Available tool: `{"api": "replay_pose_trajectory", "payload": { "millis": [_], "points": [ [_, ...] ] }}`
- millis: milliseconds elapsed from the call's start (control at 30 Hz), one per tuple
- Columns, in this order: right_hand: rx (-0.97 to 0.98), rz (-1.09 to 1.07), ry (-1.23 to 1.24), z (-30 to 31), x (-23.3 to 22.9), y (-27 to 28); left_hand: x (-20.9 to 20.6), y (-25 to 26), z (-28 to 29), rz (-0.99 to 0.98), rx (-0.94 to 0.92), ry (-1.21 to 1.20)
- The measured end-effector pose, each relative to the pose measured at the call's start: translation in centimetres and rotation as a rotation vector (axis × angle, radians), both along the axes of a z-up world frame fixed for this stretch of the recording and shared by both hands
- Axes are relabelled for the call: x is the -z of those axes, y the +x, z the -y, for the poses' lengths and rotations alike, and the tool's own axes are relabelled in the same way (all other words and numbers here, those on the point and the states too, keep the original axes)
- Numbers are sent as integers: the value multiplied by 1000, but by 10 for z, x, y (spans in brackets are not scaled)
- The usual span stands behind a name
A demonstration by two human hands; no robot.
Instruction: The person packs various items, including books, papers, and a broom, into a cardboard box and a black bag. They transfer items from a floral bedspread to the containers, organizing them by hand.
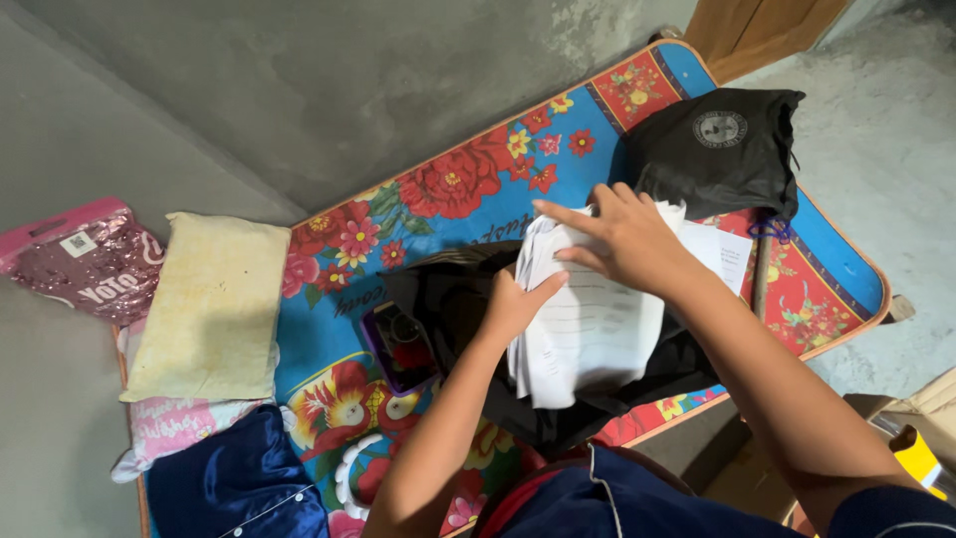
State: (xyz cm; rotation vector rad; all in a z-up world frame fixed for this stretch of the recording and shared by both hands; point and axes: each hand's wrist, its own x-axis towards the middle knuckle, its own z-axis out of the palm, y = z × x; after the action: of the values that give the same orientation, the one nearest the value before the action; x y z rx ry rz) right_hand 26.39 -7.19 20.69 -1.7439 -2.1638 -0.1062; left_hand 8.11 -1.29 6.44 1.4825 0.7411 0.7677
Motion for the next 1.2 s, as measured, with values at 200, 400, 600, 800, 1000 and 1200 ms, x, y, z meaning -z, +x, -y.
{"api": "replay_pose_trajectory", "payload": {
  "millis": [200, 400, 600, 800, 1000, 1200],
  "points": [
    [79, -211, 116, -3, 4, 34, -29, 5, -9, 19, -18, 94],
    [47, -1307, -164, 9, 68, 88, -66, -12, -22, 94, -73, 68],
    [199, -1623, -326, 27, 114, 69, -86, -8, -29, 190, -152, 21],
    [259, -1682, -239, 27, 91, 48, -81, -12, -30, 122, -203, -27],
    [257, -1700, -39, 28, 66, 37, -54, -29, -37, 252, 26, -346],
    [263, -1592, -114, 26, 58, 36, -13, -26, -33, 277, 1, -403]
  ]
}}
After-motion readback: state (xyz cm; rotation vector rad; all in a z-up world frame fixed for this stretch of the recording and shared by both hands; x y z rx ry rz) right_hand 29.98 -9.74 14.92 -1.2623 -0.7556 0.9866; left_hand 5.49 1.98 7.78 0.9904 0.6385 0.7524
